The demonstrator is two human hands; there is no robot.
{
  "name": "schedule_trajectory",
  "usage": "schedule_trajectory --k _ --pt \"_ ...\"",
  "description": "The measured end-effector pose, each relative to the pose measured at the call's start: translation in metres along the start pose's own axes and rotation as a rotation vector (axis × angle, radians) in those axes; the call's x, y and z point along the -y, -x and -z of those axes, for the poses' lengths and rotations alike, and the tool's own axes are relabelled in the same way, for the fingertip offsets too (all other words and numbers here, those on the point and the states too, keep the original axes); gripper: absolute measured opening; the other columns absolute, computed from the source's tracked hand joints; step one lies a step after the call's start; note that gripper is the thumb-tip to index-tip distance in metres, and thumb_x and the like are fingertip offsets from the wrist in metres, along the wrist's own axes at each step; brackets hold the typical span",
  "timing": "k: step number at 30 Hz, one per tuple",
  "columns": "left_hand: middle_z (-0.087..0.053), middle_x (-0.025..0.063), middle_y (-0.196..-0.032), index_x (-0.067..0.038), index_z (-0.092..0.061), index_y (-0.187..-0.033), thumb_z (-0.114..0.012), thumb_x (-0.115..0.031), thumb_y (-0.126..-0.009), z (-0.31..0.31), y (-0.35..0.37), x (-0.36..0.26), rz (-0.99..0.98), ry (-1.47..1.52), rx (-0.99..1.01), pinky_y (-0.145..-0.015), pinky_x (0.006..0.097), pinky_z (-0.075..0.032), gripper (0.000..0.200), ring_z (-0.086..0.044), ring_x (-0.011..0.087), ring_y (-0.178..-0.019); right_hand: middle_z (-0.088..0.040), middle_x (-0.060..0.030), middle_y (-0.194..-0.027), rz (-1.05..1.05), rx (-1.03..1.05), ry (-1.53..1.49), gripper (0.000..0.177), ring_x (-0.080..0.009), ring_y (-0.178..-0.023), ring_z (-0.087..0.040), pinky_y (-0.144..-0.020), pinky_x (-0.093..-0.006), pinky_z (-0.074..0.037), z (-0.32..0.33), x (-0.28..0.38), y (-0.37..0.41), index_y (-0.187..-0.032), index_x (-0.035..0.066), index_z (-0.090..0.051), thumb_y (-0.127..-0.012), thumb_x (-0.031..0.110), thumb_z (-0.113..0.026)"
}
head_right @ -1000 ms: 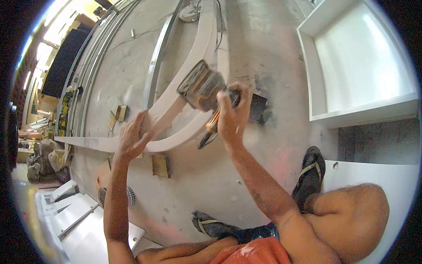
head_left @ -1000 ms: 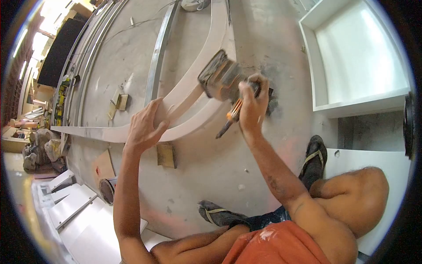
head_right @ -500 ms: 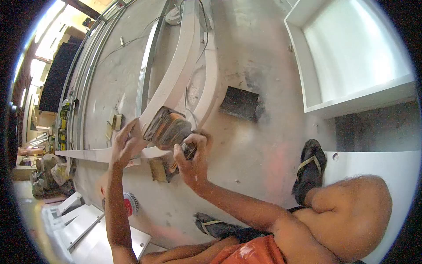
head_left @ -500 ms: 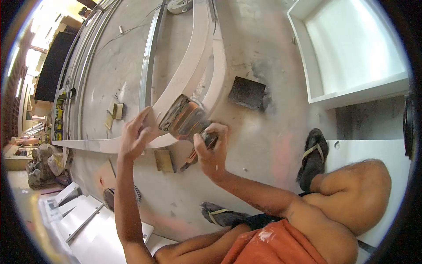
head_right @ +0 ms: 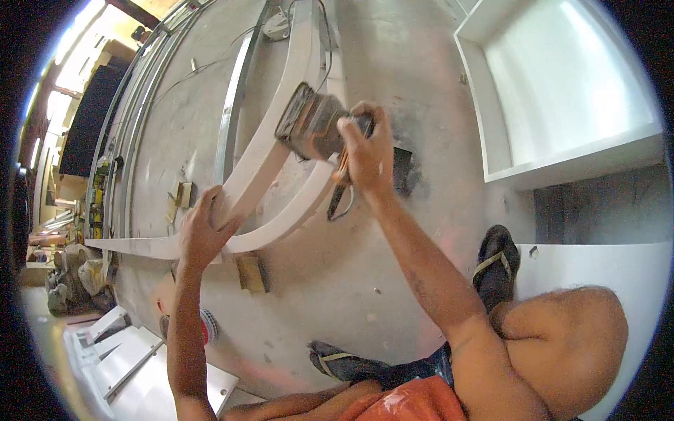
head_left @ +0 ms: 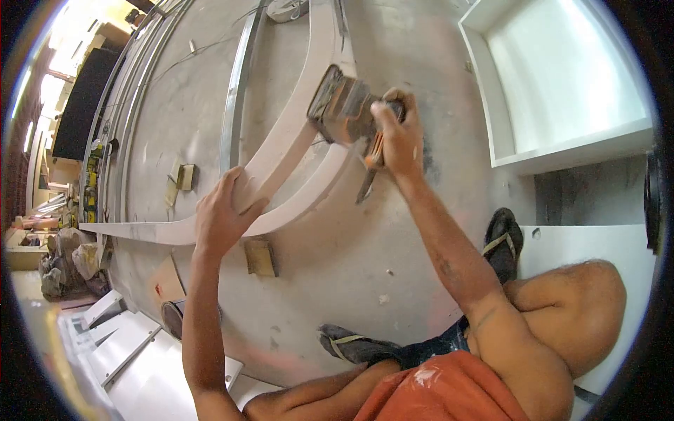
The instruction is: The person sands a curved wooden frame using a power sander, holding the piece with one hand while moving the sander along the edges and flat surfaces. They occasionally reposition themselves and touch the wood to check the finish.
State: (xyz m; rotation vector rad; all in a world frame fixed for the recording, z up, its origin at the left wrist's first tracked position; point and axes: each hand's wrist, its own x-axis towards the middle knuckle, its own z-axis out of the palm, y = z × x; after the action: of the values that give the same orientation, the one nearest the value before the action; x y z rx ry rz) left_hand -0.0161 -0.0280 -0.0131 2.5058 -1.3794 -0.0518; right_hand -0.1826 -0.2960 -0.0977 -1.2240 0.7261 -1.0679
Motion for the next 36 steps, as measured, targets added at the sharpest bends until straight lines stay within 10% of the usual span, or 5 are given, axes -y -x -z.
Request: schedule_trajectory --k 15,23,36 --pt "-0.071 0.0207 -0.113 0.001 -0.065 -0.132 -0.044 -0.052 -0.105 0.007 -0.002 0.023 0.182 0.548 0.093 -0.095 0.0381 -0.050 0.063 -0.067 0.0269 -0.105 -0.050 -0.0098 -0.114 0.089 -0.051 0.227 0.021 -0.0199 -0.106 -0.050 -0.097 -0.0360 -0.043 -0.028 0.004 0.105 -0.110 0.003 -0.055 -0.095 0.015 -0.063" --pt "-0.069 0.0156 -0.127 0.007 -0.064 -0.134 -0.036 -0.057 -0.107 -0.003 -0.006 0.053 0.232 0.900 0.165 -0.110 0.0380 -0.041 0.075 -0.061 0.0229 -0.118 -0.043 -0.0218 -0.125 0.132 0.002 0.205 0.028 -0.0365 -0.123 -0.044 -0.106 -0.0455 -0.037 -0.060 0.014 0.188 -0.114 0.006 -0.055 -0.092 0.013 -0.072" --pt "-0.074 0.0125 -0.110 0.000 -0.066 -0.135 -0.068 -0.035 -0.094 0.007 -0.004 0.027 0.026 0.530 0.075 -0.086 0.0333 -0.054 0.054 -0.068 0.0193 -0.100 -0.053 -0.0125 -0.108 0.222 -0.089 0.174 0.018 -0.0284 -0.107 -0.054 -0.099 -0.0410 -0.043 -0.021 0.011 0.066 -0.104 0.004 -0.060 -0.089 0.010 -0.068"
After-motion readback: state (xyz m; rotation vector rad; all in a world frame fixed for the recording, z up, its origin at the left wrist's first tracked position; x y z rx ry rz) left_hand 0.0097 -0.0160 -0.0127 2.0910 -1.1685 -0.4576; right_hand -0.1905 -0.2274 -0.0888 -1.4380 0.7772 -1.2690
